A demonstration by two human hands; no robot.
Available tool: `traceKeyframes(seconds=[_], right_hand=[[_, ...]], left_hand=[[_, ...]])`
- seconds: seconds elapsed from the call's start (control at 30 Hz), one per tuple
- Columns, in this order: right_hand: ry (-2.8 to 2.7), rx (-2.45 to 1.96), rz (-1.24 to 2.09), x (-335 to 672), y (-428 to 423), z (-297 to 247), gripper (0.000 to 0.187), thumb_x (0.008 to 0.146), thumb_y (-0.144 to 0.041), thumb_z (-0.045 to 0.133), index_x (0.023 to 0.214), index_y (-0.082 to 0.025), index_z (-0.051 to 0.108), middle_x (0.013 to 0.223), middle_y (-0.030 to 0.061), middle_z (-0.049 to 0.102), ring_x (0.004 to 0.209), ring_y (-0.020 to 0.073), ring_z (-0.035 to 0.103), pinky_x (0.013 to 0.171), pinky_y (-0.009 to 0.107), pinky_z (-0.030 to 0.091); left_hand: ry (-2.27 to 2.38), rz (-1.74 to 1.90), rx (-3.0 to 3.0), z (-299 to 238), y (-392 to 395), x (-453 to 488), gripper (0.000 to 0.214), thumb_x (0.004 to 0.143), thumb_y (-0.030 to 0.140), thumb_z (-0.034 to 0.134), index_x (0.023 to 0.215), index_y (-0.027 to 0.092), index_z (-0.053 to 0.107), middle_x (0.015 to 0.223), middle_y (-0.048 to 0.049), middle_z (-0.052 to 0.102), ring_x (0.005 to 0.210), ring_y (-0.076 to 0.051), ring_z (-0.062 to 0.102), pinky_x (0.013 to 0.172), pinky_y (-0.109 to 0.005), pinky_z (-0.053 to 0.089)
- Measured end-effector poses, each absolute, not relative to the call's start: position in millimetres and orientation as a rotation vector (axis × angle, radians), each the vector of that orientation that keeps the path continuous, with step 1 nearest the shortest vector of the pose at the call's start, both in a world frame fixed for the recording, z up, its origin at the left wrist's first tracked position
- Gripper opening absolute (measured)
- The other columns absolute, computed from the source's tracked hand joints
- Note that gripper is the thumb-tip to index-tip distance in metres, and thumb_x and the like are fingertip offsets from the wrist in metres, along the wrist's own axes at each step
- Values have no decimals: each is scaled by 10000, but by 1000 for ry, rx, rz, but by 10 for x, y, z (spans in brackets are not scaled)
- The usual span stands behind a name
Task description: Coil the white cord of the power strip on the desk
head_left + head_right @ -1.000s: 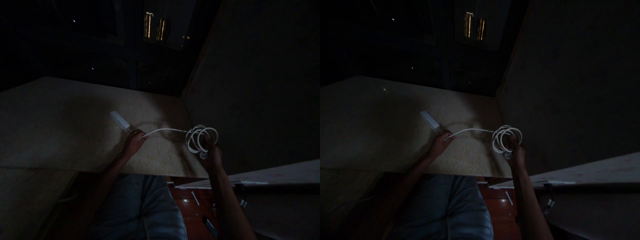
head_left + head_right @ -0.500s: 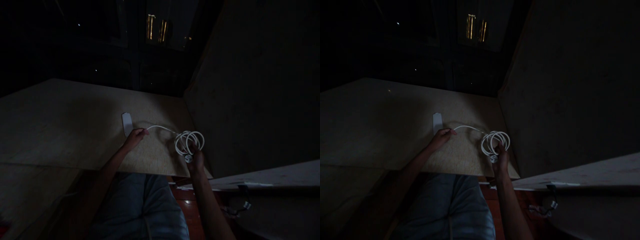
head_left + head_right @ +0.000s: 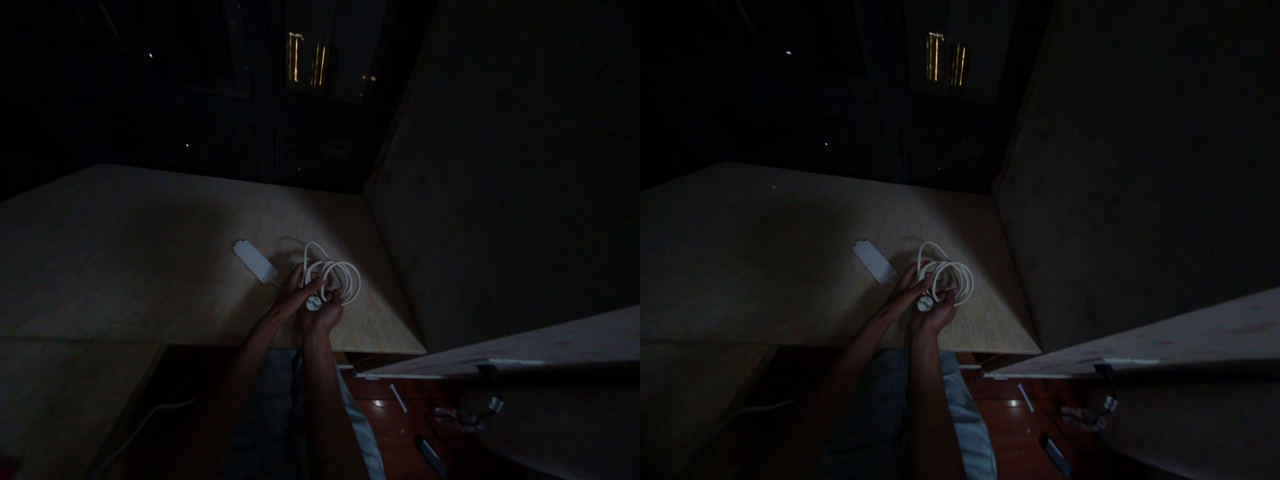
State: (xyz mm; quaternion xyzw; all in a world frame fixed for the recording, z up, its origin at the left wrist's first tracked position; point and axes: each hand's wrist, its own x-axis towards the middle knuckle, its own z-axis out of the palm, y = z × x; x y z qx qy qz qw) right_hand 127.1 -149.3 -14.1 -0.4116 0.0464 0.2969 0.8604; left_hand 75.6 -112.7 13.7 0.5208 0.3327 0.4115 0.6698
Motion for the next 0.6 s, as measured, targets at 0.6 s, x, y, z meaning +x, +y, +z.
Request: traceKeyframes(seconds=[0.6], right_hand=[[4, -799, 984, 1176, -1881, -119, 247, 744, -365, 664, 918, -191, 652, 845, 20, 755, 836, 199, 708, 796, 335, 549]], left_hand=[[811, 1068, 998, 119, -1248, 787, 516, 683, 560, 763, 983, 159, 635, 593, 58, 541, 466, -104, 536, 465, -223, 413]])
